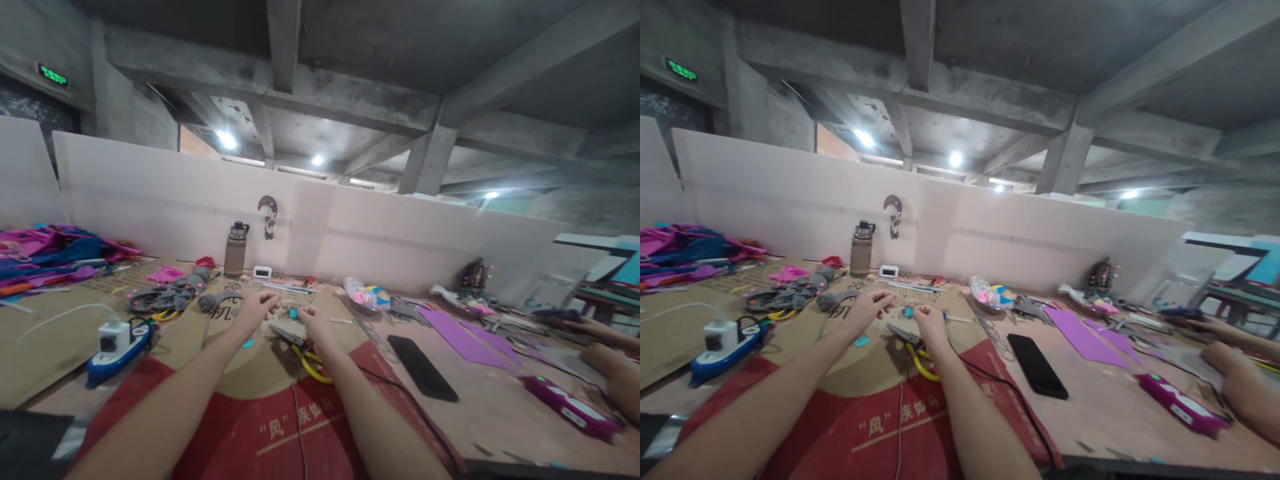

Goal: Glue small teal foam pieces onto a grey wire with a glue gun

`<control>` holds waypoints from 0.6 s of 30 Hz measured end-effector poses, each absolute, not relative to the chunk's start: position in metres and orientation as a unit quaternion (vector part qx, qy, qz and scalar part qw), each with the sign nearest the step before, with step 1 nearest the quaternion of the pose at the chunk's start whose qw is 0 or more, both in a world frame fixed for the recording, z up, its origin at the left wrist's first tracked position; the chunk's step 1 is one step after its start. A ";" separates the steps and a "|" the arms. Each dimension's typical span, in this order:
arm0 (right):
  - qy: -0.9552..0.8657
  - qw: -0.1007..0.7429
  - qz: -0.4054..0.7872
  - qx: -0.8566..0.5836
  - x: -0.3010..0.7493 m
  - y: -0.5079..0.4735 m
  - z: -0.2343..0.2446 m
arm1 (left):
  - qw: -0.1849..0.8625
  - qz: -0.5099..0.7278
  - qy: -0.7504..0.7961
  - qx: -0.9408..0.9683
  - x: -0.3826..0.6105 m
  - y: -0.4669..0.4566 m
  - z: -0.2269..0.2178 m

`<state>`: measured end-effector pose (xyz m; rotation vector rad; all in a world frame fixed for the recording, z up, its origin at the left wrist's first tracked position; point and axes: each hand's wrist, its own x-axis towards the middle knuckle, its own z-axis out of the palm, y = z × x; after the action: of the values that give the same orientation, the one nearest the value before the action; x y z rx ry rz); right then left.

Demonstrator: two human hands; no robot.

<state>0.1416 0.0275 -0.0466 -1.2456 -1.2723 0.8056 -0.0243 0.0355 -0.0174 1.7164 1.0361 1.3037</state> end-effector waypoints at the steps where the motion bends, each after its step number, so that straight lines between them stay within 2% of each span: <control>1: -0.538 0.561 0.342 -0.528 0.142 0.028 -0.047 | 0.380 0.514 0.399 0.658 -0.024 0.037 -0.019; 3: -0.537 0.562 0.347 -0.525 0.143 0.028 -0.046 | 0.373 0.527 0.403 0.648 -0.022 0.039 -0.024; 8: -0.546 0.561 0.362 -0.506 0.144 0.030 -0.045 | 0.225 0.504 0.474 0.686 -0.022 0.039 -0.029; 10: -0.551 0.561 0.363 -0.500 0.144 0.031 -0.046 | 0.203 0.497 0.491 0.687 -0.023 0.038 -0.027; 14: -0.562 0.559 0.364 -0.489 0.144 0.031 -0.046 | 0.229 0.482 0.493 0.687 -0.021 0.035 -0.020; 18: -0.578 0.558 0.358 -0.476 0.143 0.028 -0.043 | 0.341 0.444 0.429 0.709 -0.018 0.033 -0.015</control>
<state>0.1435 0.0278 -0.0427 -1.1233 -1.3641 0.8436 -0.0185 0.0326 -0.0150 1.8449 1.1166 1.1551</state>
